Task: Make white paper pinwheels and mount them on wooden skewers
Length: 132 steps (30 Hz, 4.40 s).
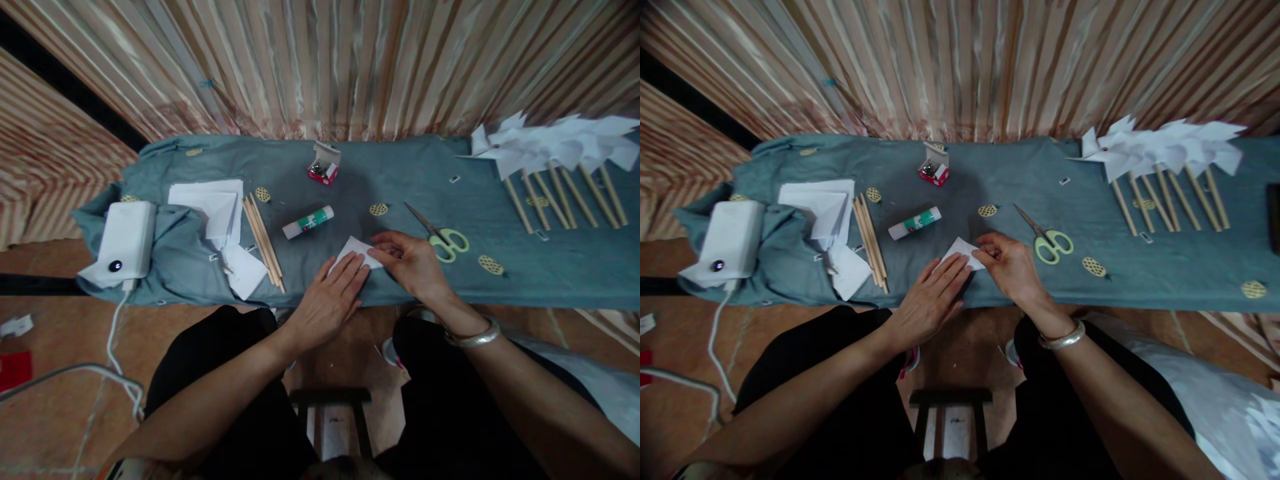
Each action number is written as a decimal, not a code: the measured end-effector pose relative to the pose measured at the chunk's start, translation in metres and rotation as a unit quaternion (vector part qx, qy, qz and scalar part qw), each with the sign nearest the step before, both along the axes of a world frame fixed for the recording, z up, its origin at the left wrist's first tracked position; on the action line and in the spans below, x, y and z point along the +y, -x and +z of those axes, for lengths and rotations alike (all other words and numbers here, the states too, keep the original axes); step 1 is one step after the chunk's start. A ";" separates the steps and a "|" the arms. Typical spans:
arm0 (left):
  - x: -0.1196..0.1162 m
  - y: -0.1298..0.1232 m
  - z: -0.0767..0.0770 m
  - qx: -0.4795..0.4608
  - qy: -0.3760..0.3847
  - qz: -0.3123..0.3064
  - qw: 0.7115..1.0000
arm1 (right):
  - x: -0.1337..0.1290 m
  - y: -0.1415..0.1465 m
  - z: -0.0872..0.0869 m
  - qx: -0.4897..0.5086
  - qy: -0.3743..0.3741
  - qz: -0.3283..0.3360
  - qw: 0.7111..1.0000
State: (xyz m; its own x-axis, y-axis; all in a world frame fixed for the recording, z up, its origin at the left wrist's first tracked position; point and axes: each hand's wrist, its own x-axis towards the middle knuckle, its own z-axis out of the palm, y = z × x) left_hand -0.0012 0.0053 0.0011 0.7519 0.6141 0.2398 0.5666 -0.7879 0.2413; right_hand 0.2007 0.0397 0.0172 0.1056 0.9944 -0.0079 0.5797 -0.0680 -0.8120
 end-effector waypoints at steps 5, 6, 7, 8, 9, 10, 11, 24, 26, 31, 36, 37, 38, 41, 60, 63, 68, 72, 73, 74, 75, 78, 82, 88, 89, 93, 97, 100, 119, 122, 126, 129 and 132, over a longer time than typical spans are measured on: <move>0.000 0.000 -0.002 0.002 0.000 0.004 1.000 | 0.001 0.003 0.002 -0.007 0.007 -0.012 1.000; 0.000 0.000 -0.002 0.003 0.003 0.004 1.000 | 0.001 0.003 0.003 -0.011 0.009 -0.014 1.000; 0.000 0.000 -0.002 0.003 0.006 0.005 1.000 | 0.001 0.004 0.003 -0.015 0.011 -0.016 1.000; 0.000 0.000 -0.002 0.002 0.008 0.005 1.000 | 0.002 0.004 0.003 -0.018 0.012 -0.017 1.000; 0.000 0.000 -0.002 0.002 0.009 0.005 1.000 | 0.002 0.004 0.003 -0.020 0.013 -0.018 1.000; 0.000 0.000 -0.002 0.002 0.011 0.005 1.000 | 0.002 0.004 0.003 -0.021 0.014 -0.019 1.000; 0.000 0.000 -0.003 0.002 0.012 0.006 1.000 | 0.002 0.004 0.003 -0.020 0.016 -0.018 1.000; 0.000 -0.002 -0.003 0.009 0.036 0.012 0.999 | 0.001 0.005 0.005 -0.063 0.005 -0.009 0.998; 0.000 -0.002 -0.003 0.010 0.032 0.012 0.999 | 0.000 0.006 0.004 -0.079 -0.006 -0.005 0.997; 0.000 -0.002 -0.004 0.013 0.022 0.009 1.000 | -0.002 0.006 0.002 -0.117 -0.046 0.012 0.992; 0.000 -0.003 -0.003 0.020 0.012 0.012 1.000 | -0.010 0.005 0.003 -0.141 -0.093 0.041 0.985; 0.000 -0.003 -0.003 0.020 0.013 0.011 1.000 | -0.013 0.004 0.003 -0.146 -0.100 0.051 0.983; -0.001 -0.003 -0.003 0.020 0.016 0.010 1.000 | -0.015 0.004 0.004 -0.149 -0.106 0.060 0.981; -0.001 -0.002 -0.002 0.021 0.028 0.008 0.999 | -0.023 0.002 0.005 -0.154 -0.116 0.073 0.979; 0.000 0.037 0.007 -0.011 -0.004 0.010 1.000 | -0.030 -0.025 -0.005 -0.130 -0.102 0.046 0.985; -0.003 0.047 0.012 -0.030 -0.003 0.019 0.999 | -0.031 -0.030 -0.006 -0.122 -0.099 0.038 0.987; -0.006 0.052 0.018 -0.041 -0.003 0.032 0.999 | -0.031 -0.033 -0.005 -0.107 -0.087 0.036 0.990; -0.007 0.052 0.021 -0.030 -0.014 0.028 0.999 | -0.030 -0.033 0.001 -0.090 -0.070 0.031 0.993; -0.007 0.051 0.021 -0.028 -0.014 0.028 0.999 | -0.030 -0.032 0.003 -0.083 -0.063 0.031 0.994; -0.006 0.051 0.020 -0.026 -0.011 0.029 0.999 | -0.029 -0.031 0.005 -0.075 -0.060 0.033 0.995; -0.006 0.051 0.020 -0.027 -0.010 0.032 0.999 | -0.028 -0.029 0.006 -0.067 -0.061 0.038 0.995; -0.006 0.050 0.017 -0.025 -0.012 0.042 0.999 | -0.025 -0.023 0.007 -0.062 -0.087 0.076 0.991; -0.005 0.047 0.016 -0.008 -0.007 0.052 0.999 | -0.019 -0.018 0.000 -0.082 -0.102 0.095 0.987; 0.000 0.043 0.021 -0.077 0.059 0.091 0.991 | -0.014 -0.021 -0.007 -0.018 -0.083 0.067 0.994; 0.002 0.042 0.022 -0.109 0.082 0.109 0.985 | -0.014 -0.023 -0.005 -0.003 -0.082 0.064 0.995; 0.009 0.031 0.028 -0.272 0.229 0.213 0.910 | -0.022 -0.029 0.013 0.037 -0.108 0.087 0.990; 0.013 0.014 0.043 -0.400 0.430 0.259 0.767 | -0.031 -0.034 0.033 0.042 -0.141 0.117 0.982; 0.009 0.002 0.056 -0.411 0.546 0.249 0.687 | -0.036 -0.037 0.041 0.042 -0.163 0.132 0.977; 0.051 -0.023 0.064 -0.292 0.188 0.249 0.904 | -0.020 -0.082 0.038 -0.456 0.040 0.045 0.888; 0.056 -0.028 0.073 -0.280 0.107 0.230 0.926 | -0.016 -0.072 0.040 -0.472 0.045 0.023 0.880; 0.063 -0.034 0.074 -0.352 0.147 0.222 0.897 | -0.010 -0.074 0.035 -0.383 0.041 -0.011 0.923; 0.070 -0.033 0.070 -0.451 0.243 0.245 0.823 | -0.010 -0.080 0.029 -0.119 0.020 -0.070 0.990; 0.078 -0.032 0.069 -0.507 0.303 0.257 0.765 | -0.018 -0.081 0.028 0.191 0.070 -0.090 0.975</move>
State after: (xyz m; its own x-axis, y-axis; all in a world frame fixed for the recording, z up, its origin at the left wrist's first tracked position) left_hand 0.0308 0.0835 0.0701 -0.0113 0.9955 0.0944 0.0434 -0.0938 0.9946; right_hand 0.2814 0.0215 0.0450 0.2410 0.9464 -0.2150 0.2058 -0.2663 -0.9417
